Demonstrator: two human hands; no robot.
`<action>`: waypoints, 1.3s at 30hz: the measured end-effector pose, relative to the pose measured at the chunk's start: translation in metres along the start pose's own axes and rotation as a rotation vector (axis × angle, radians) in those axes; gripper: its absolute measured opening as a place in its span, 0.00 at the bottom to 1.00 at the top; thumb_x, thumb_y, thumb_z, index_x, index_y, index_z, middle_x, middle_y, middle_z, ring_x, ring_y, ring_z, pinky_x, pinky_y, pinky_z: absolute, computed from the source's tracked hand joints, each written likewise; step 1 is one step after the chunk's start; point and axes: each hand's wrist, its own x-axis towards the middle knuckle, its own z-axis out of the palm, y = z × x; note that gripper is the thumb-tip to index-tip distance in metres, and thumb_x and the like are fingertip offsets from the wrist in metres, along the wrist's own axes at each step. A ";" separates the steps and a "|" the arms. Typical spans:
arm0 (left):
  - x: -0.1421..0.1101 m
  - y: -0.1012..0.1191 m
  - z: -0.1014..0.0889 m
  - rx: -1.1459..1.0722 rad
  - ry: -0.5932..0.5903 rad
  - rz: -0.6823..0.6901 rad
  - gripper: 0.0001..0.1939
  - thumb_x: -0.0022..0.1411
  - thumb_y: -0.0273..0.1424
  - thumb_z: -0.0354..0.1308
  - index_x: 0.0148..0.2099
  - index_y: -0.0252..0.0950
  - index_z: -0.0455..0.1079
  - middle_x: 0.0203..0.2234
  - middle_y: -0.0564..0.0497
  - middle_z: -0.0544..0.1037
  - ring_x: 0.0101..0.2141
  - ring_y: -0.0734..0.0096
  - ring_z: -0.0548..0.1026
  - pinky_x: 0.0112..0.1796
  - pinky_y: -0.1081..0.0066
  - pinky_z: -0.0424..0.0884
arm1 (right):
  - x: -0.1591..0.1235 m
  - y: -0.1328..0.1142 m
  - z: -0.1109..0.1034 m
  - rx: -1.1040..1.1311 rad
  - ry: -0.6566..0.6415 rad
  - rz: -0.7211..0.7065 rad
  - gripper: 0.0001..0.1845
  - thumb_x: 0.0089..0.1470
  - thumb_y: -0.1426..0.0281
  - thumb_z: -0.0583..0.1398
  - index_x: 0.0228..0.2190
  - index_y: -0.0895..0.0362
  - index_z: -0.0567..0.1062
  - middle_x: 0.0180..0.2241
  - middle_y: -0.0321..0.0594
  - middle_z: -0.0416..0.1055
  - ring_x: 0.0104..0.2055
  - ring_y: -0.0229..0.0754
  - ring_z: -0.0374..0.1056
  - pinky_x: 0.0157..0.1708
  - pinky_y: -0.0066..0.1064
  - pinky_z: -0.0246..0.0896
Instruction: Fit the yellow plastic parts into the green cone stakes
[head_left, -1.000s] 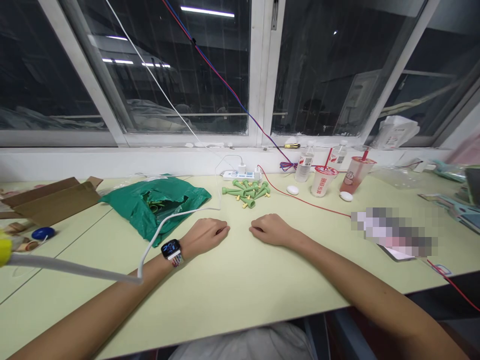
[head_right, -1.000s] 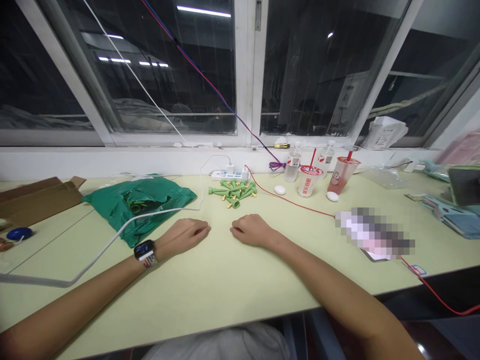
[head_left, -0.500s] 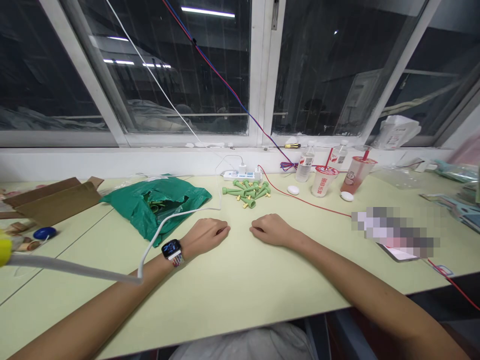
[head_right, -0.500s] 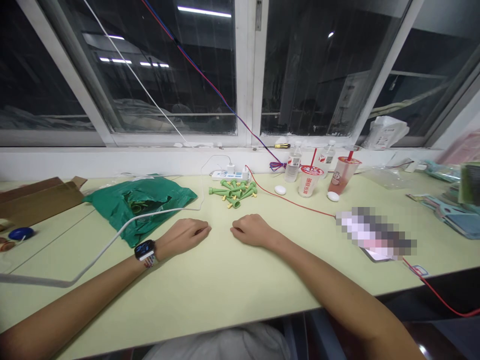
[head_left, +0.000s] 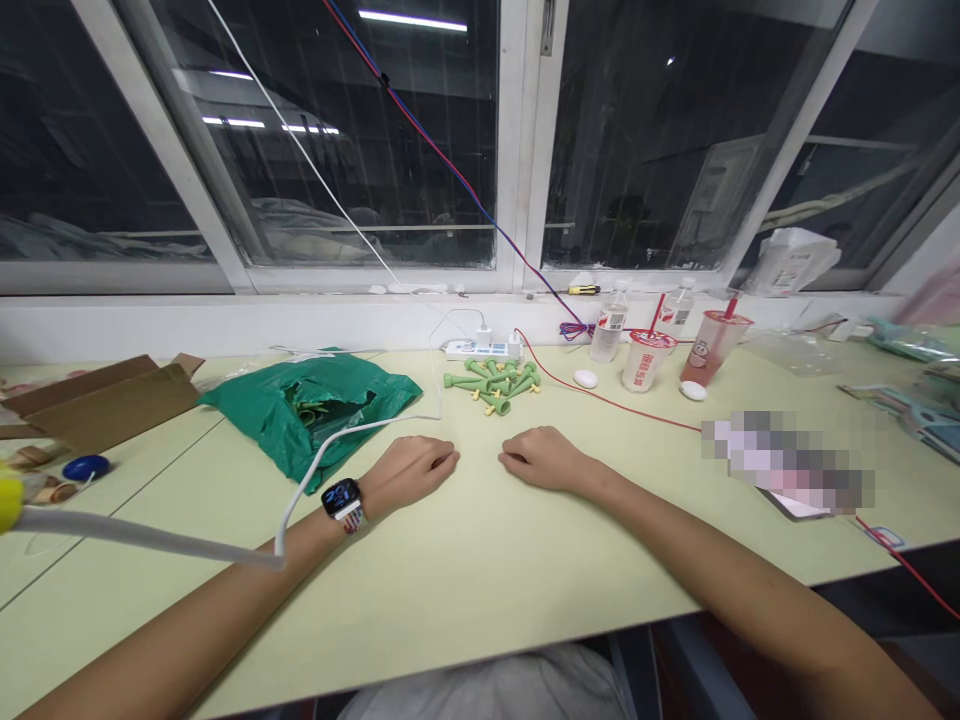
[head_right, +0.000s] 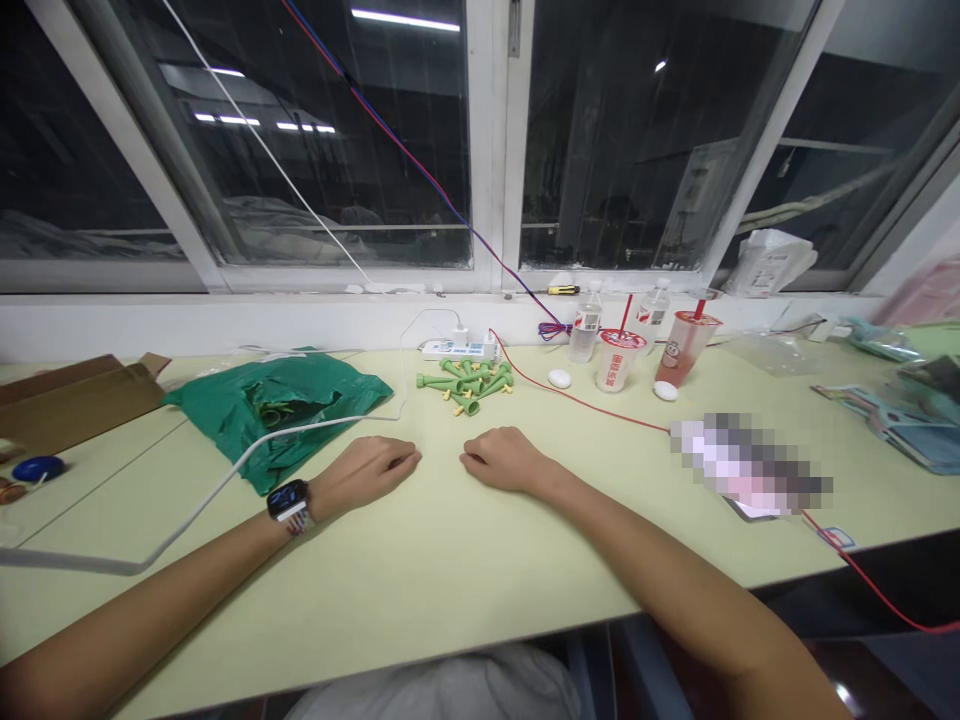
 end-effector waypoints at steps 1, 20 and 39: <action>0.000 0.000 0.000 -0.002 0.001 -0.001 0.23 0.77 0.39 0.44 0.27 0.39 0.57 0.22 0.50 0.72 0.25 0.65 0.67 0.31 0.62 0.50 | 0.000 0.000 0.000 -0.001 -0.003 0.002 0.20 0.73 0.65 0.52 0.28 0.55 0.72 0.30 0.38 0.77 0.31 0.39 0.65 0.33 0.33 0.47; 0.000 -0.002 0.002 0.013 -0.002 -0.002 0.23 0.77 0.38 0.44 0.27 0.39 0.59 0.23 0.50 0.74 0.26 0.64 0.69 0.32 0.62 0.51 | 0.000 -0.001 -0.001 -0.010 -0.016 0.010 0.19 0.73 0.66 0.53 0.29 0.56 0.72 0.32 0.40 0.78 0.33 0.39 0.67 0.34 0.32 0.47; 0.000 -0.003 0.002 0.029 -0.011 0.008 0.22 0.78 0.38 0.43 0.28 0.39 0.56 0.23 0.51 0.72 0.26 0.65 0.68 0.32 0.62 0.50 | -0.001 0.002 0.002 -0.007 0.010 -0.015 0.20 0.73 0.65 0.53 0.28 0.56 0.71 0.31 0.39 0.78 0.32 0.39 0.67 0.33 0.33 0.45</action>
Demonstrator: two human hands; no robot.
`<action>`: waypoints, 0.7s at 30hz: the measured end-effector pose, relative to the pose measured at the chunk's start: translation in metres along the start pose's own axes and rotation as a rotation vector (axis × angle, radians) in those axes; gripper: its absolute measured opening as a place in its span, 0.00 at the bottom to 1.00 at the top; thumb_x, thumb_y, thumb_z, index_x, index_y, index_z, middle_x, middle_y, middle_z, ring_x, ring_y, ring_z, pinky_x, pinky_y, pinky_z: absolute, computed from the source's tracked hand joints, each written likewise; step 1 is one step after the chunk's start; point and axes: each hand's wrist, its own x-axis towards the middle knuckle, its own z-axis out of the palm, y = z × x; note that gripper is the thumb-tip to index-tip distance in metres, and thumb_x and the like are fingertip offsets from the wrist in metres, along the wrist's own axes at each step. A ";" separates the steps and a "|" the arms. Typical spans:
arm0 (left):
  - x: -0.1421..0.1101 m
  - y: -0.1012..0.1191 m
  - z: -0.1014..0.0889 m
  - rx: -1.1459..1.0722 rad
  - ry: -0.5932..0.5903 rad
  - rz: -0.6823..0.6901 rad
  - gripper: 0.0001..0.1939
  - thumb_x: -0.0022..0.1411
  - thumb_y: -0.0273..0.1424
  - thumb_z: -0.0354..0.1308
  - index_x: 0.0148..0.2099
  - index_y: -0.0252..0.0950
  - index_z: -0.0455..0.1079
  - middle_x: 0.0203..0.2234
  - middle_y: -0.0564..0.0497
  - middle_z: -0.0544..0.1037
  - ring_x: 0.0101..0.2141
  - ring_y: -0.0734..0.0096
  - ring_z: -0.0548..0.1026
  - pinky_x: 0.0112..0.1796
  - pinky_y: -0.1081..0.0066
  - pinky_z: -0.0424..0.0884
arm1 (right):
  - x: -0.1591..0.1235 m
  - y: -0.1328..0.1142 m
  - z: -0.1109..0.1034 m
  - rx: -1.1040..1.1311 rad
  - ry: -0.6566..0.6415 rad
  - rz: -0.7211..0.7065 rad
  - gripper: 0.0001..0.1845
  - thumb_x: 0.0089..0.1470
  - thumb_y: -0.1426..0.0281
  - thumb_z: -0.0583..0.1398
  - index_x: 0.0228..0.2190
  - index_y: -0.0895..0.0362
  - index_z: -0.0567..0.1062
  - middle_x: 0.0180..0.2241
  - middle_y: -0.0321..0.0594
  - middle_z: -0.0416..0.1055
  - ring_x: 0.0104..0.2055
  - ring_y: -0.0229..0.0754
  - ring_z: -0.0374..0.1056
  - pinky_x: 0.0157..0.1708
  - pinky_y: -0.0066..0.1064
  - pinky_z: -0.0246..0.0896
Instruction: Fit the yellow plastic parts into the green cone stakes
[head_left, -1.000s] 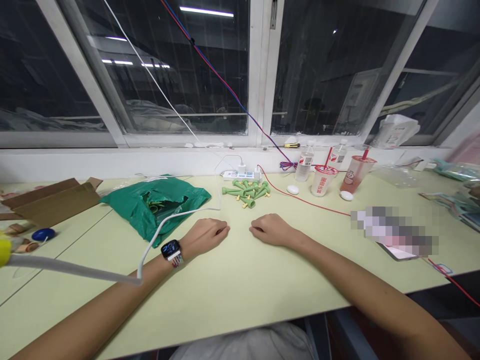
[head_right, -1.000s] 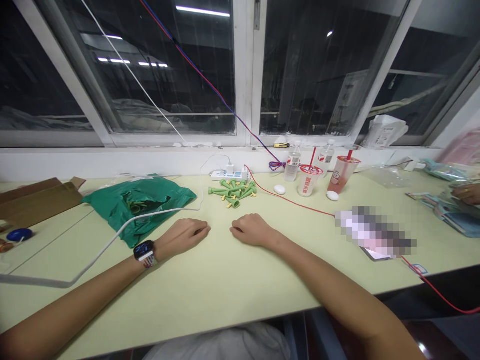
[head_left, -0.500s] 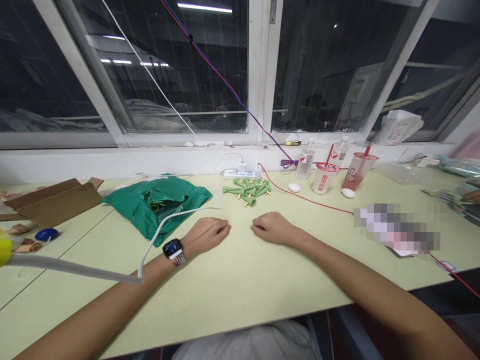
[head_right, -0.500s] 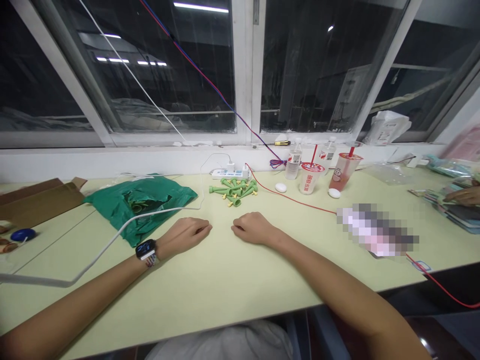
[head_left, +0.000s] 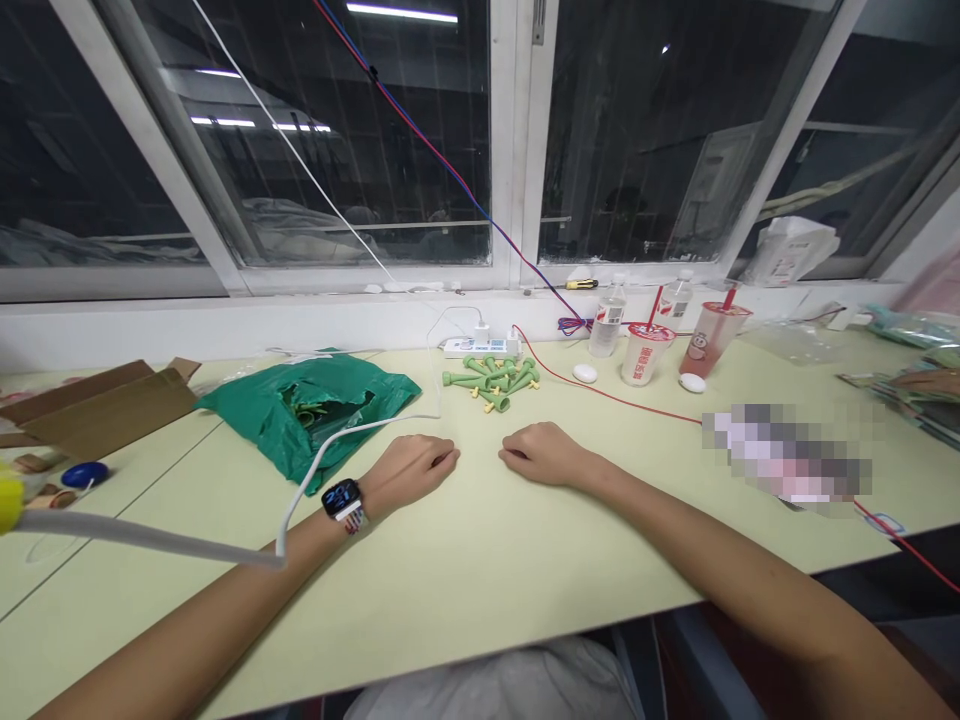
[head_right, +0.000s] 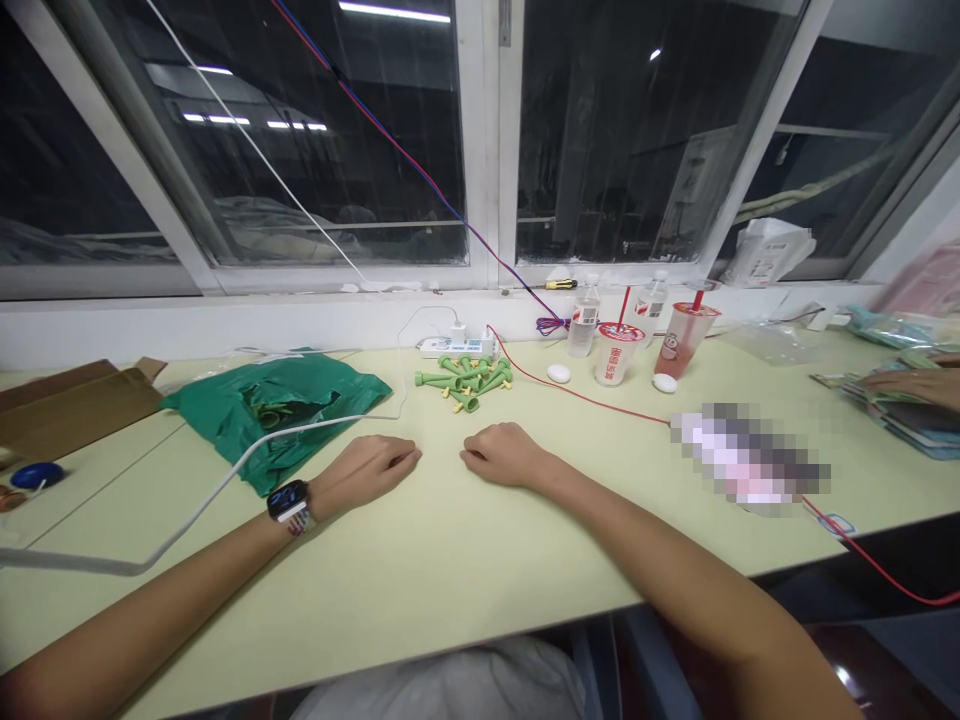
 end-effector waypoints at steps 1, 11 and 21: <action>0.000 0.000 0.000 0.000 0.003 0.005 0.22 0.78 0.38 0.43 0.28 0.39 0.56 0.23 0.51 0.72 0.26 0.65 0.68 0.32 0.62 0.50 | 0.000 0.000 -0.001 0.002 -0.004 0.004 0.20 0.73 0.65 0.53 0.28 0.56 0.71 0.31 0.39 0.77 0.32 0.39 0.67 0.33 0.33 0.45; 0.000 -0.001 0.001 -0.015 0.014 0.007 0.22 0.77 0.39 0.43 0.27 0.39 0.55 0.22 0.51 0.70 0.26 0.65 0.66 0.32 0.62 0.48 | 0.000 0.001 0.001 0.021 0.023 -0.017 0.19 0.72 0.66 0.54 0.26 0.55 0.70 0.29 0.38 0.76 0.30 0.39 0.65 0.32 0.33 0.45; 0.002 0.000 -0.001 -0.026 0.004 -0.007 0.22 0.77 0.39 0.44 0.28 0.39 0.54 0.21 0.52 0.68 0.24 0.66 0.63 0.31 0.63 0.47 | 0.015 0.023 0.017 0.100 0.615 0.010 0.13 0.65 0.71 0.57 0.50 0.58 0.74 0.50 0.54 0.75 0.55 0.55 0.68 0.56 0.46 0.64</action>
